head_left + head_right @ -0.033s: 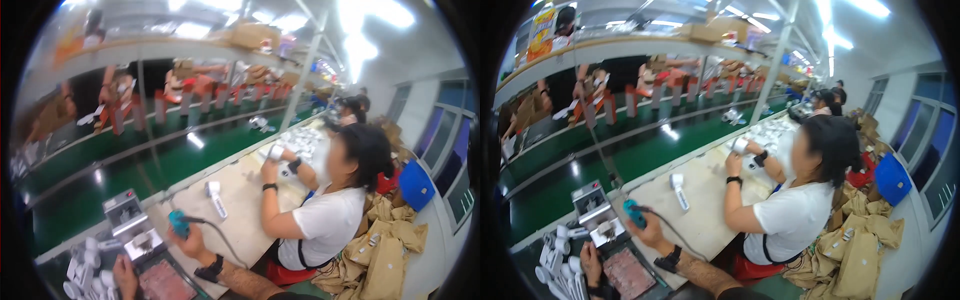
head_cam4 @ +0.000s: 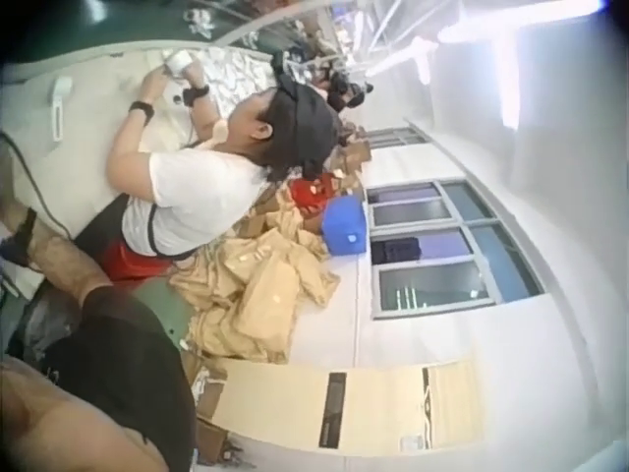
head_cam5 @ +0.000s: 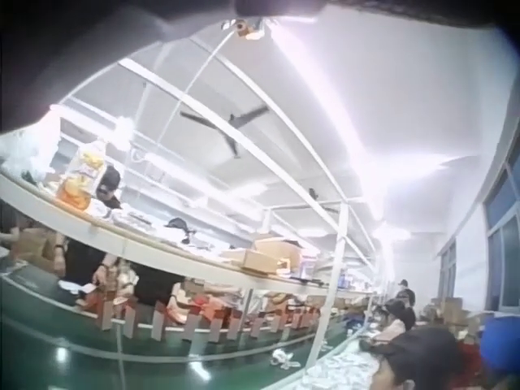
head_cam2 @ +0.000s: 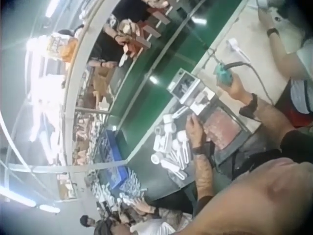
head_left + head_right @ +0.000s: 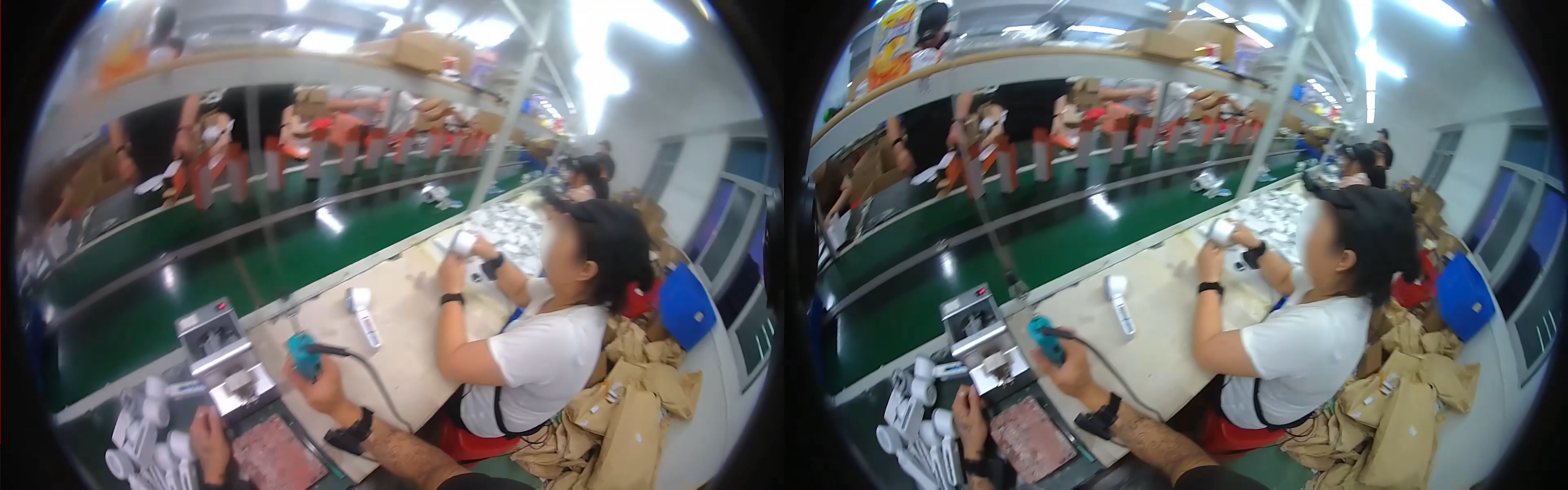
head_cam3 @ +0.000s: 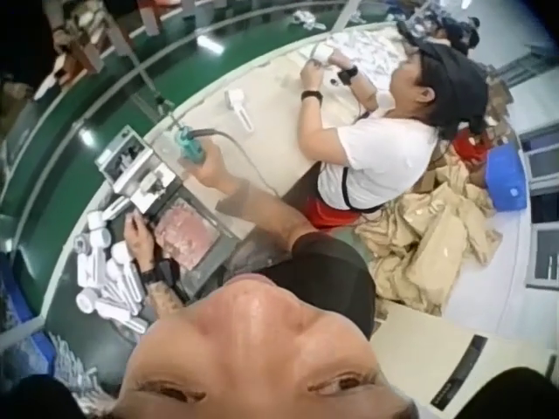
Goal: The person picks up a fan component, places it on a work surface, and drives a screw into it using a power screwdriver before setting it aside and repeating the process.
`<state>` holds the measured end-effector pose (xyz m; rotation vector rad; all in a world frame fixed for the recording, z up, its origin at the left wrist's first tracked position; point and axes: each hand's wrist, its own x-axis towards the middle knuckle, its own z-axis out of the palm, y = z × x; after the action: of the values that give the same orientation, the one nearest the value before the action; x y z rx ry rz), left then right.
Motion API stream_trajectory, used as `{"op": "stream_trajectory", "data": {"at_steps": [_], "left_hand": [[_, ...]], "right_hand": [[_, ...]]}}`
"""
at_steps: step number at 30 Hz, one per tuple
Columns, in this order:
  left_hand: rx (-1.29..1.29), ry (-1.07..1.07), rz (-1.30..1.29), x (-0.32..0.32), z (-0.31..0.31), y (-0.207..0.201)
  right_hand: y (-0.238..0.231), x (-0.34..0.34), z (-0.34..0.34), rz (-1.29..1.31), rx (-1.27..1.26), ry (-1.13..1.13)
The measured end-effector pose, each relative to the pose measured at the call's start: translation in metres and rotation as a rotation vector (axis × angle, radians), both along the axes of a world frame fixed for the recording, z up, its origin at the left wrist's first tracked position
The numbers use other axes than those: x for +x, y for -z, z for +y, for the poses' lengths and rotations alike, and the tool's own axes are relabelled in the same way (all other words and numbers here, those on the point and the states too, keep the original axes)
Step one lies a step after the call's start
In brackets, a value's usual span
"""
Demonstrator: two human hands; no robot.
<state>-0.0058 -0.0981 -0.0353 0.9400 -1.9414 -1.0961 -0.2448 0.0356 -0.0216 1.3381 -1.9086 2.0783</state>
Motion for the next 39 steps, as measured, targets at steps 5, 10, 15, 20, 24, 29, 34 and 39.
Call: {"op": "stream_trajectory", "data": {"at_steps": [5, 10, 15, 20, 24, 29, 34, 39], "left_hand": [[0.065, 0.019, -0.004, -0.005, 0.007, -0.011], [0.015, -0.009, -0.072, 0.001, 0.002, -0.017], [0.099, 0.010, -0.054, -0.005, 0.000, -0.011], [0.080, -0.019, -0.047, 0.014, -0.001, -0.011], [-0.052, 0.009, 0.018, 0.005, 0.002, -0.008], [-0.006, 0.040, 0.072, 0.003, 0.002, -0.010], [-0.002, 0.015, 0.048, 0.008, 0.006, -0.012], [-0.041, 0.029, 0.067, 0.010, 0.001, -0.001]], "right_hand": [[-0.003, -0.003, 0.000, -0.137, -0.065, -0.145], [-0.003, 0.007, -0.005, -0.107, -0.122, -0.208], [-0.009, 0.008, 0.000, -0.111, -0.095, -0.242], [-0.005, 0.024, -0.015, -0.137, -0.149, -0.219], [-0.002, 0.017, -0.008, -0.203, -0.189, -0.146], [-0.027, 0.022, -0.001, -0.088, -0.098, -0.113], [-0.024, 0.027, -0.001, -0.105, -0.064, -0.133], [-0.026, 0.033, -0.005, -0.084, -0.045, -0.174]]}}
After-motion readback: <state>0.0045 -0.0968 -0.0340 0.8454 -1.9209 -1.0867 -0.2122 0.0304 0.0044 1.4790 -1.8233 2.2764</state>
